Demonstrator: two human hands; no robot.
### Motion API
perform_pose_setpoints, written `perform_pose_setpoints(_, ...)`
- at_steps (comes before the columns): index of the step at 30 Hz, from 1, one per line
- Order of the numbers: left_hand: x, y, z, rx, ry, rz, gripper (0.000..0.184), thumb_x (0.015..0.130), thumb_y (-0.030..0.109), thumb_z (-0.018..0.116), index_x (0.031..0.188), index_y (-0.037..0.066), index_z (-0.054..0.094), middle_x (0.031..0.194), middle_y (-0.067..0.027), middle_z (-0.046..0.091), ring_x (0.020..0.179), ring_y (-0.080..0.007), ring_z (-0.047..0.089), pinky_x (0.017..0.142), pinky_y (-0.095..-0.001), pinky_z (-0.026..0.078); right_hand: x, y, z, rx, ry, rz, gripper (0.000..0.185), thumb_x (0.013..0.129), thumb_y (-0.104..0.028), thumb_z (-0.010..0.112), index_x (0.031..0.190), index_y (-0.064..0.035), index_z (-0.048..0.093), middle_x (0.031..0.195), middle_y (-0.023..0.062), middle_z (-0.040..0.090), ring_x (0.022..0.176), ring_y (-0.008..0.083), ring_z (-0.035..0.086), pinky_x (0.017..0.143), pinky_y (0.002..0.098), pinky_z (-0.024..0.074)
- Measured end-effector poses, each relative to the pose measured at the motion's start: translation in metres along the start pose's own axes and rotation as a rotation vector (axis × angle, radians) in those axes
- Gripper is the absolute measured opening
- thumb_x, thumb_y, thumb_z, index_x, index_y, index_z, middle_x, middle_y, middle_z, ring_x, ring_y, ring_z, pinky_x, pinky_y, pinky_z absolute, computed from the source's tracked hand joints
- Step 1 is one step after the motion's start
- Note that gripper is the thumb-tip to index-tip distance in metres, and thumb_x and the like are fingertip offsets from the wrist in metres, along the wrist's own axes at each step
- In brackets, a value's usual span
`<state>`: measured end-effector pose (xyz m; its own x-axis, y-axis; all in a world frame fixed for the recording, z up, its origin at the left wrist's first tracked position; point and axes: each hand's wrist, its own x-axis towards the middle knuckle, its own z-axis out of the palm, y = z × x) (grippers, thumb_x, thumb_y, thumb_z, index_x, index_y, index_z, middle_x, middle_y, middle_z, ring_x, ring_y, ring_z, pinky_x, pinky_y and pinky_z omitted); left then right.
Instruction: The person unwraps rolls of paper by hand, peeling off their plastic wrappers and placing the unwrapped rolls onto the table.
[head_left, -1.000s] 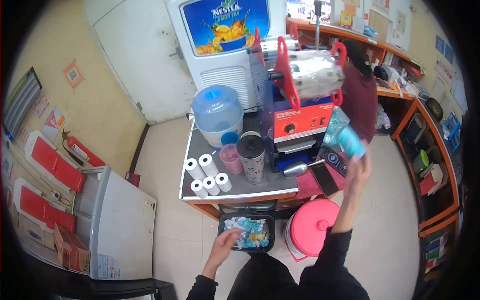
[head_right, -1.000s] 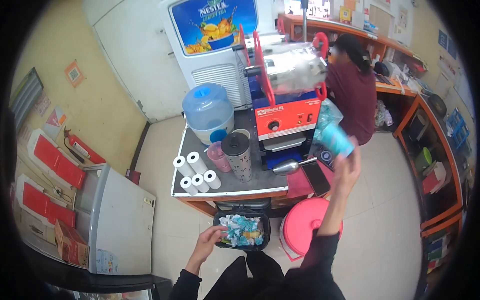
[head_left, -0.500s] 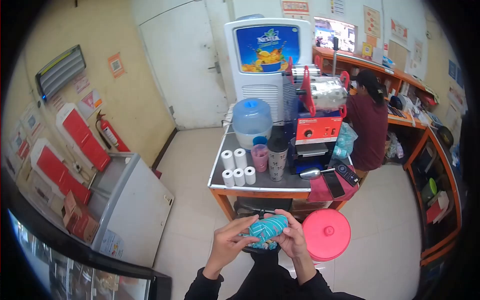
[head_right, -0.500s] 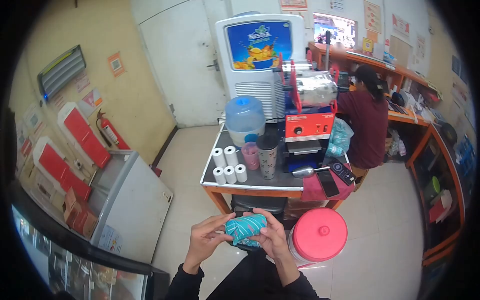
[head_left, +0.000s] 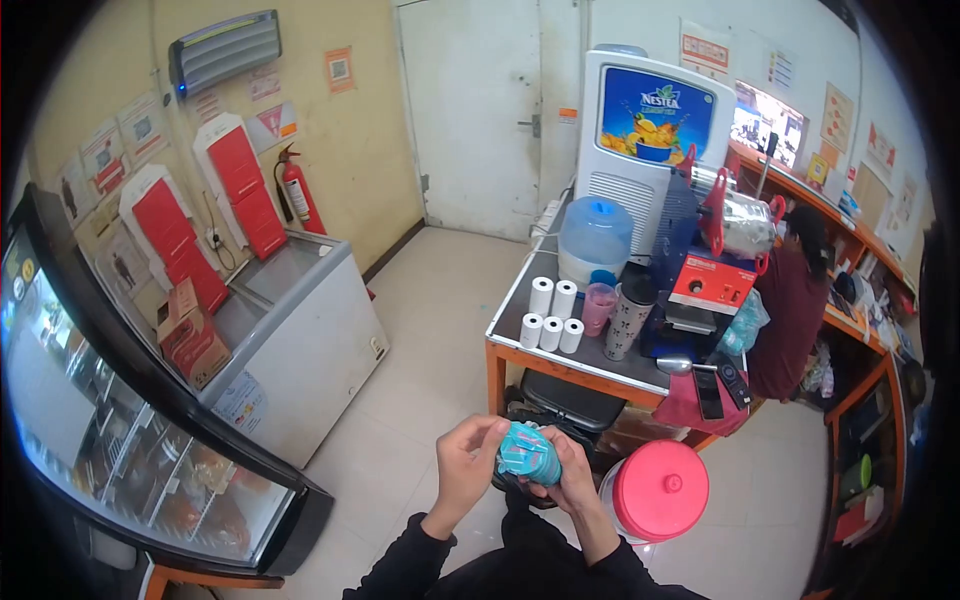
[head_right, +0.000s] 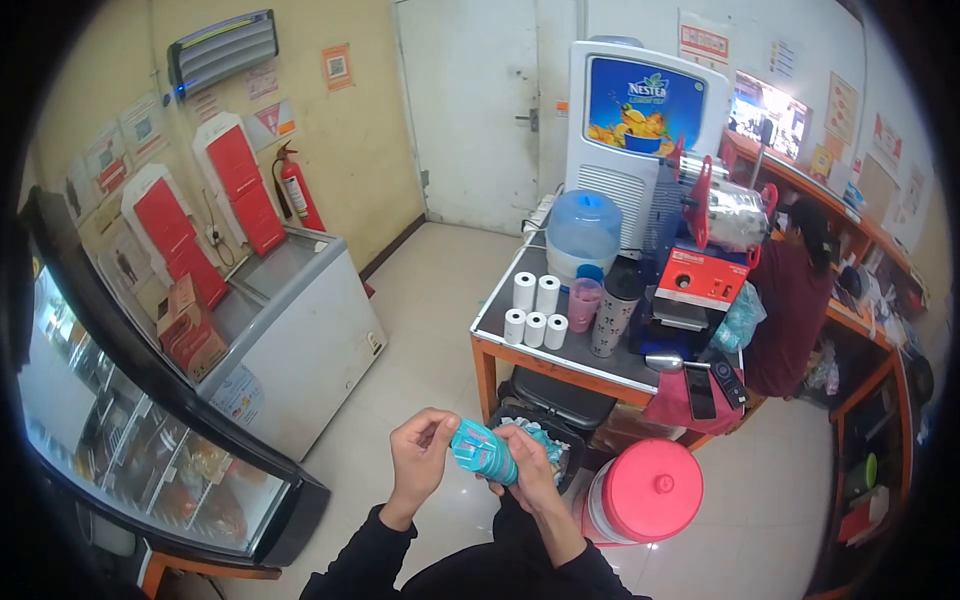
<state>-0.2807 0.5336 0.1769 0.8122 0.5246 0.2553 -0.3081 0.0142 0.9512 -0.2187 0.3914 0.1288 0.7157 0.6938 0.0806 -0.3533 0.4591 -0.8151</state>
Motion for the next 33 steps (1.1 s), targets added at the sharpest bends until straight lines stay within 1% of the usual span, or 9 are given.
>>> perform_pose_setpoints(3, -0.01, 0.002, -0.017, 0.423, 0.105, 0.588, 0.009, 0.081, 0.002, 0.07, 0.089, -0.001, 0.066, 0.081, -0.0085, 0.059, 0.068, -0.0161, 0.059, 0.064, -0.0214, 0.046, 0.002, 0.011, 0.008, -0.036, 0.096, -0.132, 0.046, 0.096, -0.048, 0.051, 0.108, -0.0034, 0.05, 0.093, 0.0098, 0.059, 0.072, 0.0156, 0.062, 0.051, 0.0249, 0.0493)
perform_pose_setpoints(8, -0.03, 0.01, -0.023, 0.463, -0.023, 0.408, 0.022, 0.079, 0.006, 0.073, 0.101, 0.004, 0.07, 0.091, -0.0075, 0.062, 0.085, -0.0218, 0.059, 0.067, -0.0292, 0.049, -0.003, 0.006, 0.016, -0.37, 0.039, -0.278, 0.056, 0.088, -0.045, 0.065, 0.119, -0.0021, 0.048, 0.102, 0.0101, 0.057, 0.082, 0.0169, 0.06, 0.065, 0.0285, 0.0525)
perform_pose_setpoints(11, -0.033, 0.013, -0.023, 0.28, -0.053, 0.304, 0.019, 0.081, 0.005, 0.071, 0.099, 0.003, 0.069, 0.095, -0.0079, 0.064, 0.092, -0.022, 0.057, 0.077, -0.0316, 0.048, 0.006, 0.003, 0.002, -1.138, -0.03, -0.659, 0.065, 0.085, -0.038, 0.071, 0.13, 0.0001, 0.044, 0.107, 0.0144, 0.055, 0.083, 0.0197, 0.06, 0.071, 0.0305, 0.0508)
perform_pose_setpoints(14, -0.034, 0.008, -0.031, 0.214, -0.123, 0.264, 0.015, 0.084, 0.004, 0.067, 0.099, 0.002, 0.068, 0.103, -0.0078, 0.065, 0.095, -0.0199, 0.055, 0.086, -0.0329, 0.044, 0.0, -0.001, 0.01, -1.175, -0.096, -0.618, 0.068, 0.085, -0.029, 0.07, 0.137, 0.0004, 0.038, 0.113, 0.0177, 0.053, 0.086, 0.0229, 0.06, 0.077, 0.033, 0.0477)
perform_pose_setpoints(16, -0.034, 0.002, -0.036, 0.238, -0.185, 0.328, 0.014, 0.084, 0.004, 0.066, 0.098, 0.002, 0.067, 0.107, -0.0082, 0.065, 0.095, -0.0203, 0.054, 0.088, -0.034, 0.043, -0.014, -0.007, 0.04, -0.949, -0.033, -0.5, 0.062, 0.088, -0.031, 0.064, 0.135, 0.0001, 0.038, 0.113, 0.0179, 0.053, 0.088, 0.0243, 0.059, 0.079, 0.0337, 0.0466)
perform_pose_setpoints(22, -0.012, 0.024, -0.057, 0.421, -0.589, 0.343, 0.017, 0.084, 0.006, 0.066, 0.101, 0.003, 0.067, 0.095, -0.0068, 0.064, 0.091, -0.0217, 0.054, 0.082, -0.0324, 0.043, -0.022, 0.003, 0.032, -0.853, -0.119, -0.473, 0.046, 0.097, -0.036, 0.042, 0.125, -0.0003, 0.04, 0.105, 0.0177, 0.054, 0.091, 0.0264, 0.058, 0.081, 0.0354, 0.0445)
perform_pose_setpoints(26, -0.011, 0.022, -0.06, 0.325, -0.807, 0.138, 0.019, 0.086, 0.007, 0.066, 0.104, 0.002, 0.064, 0.089, -0.0066, 0.058, 0.086, -0.0205, 0.052, 0.08, -0.0311, 0.042, -0.026, 0.013, 0.023, -0.881, -0.109, -0.482, 0.035, 0.099, -0.029, 0.037, 0.119, -0.0002, 0.043, 0.099, 0.0154, 0.053, 0.092, 0.0249, 0.056, 0.082, 0.035, 0.043)
perform_pose_setpoints(29, -0.018, 0.016, -0.052, 0.216, -0.729, -0.008, 0.013, 0.087, 0.006, 0.065, 0.099, 0.001, 0.062, 0.088, -0.0068, 0.056, 0.084, -0.019, 0.052, 0.08, -0.0301, 0.042, -0.031, 0.012, 0.022, -0.854, -0.012, -0.448, 0.029, 0.1, -0.024, 0.036, 0.114, -0.0007, 0.045, 0.099, 0.0144, 0.053, 0.091, 0.0233, 0.055, 0.081, 0.034, 0.0427)
perform_pose_setpoints(33, -0.032, -0.002, -0.035, 0.207, -0.478, 0.23, 0.01, 0.087, 0.005, 0.064, 0.094, 0.0, 0.059, 0.09, -0.0085, 0.058, 0.084, -0.0184, 0.055, 0.08, -0.029, 0.043, -0.026, -0.015, 0.033, -0.858, -0.037, -0.443, 0.024, 0.1, -0.023, 0.04, 0.106, -0.0012, 0.048, 0.096, 0.0125, 0.054, 0.088, 0.0201, 0.055, 0.079, 0.0321, 0.0428)
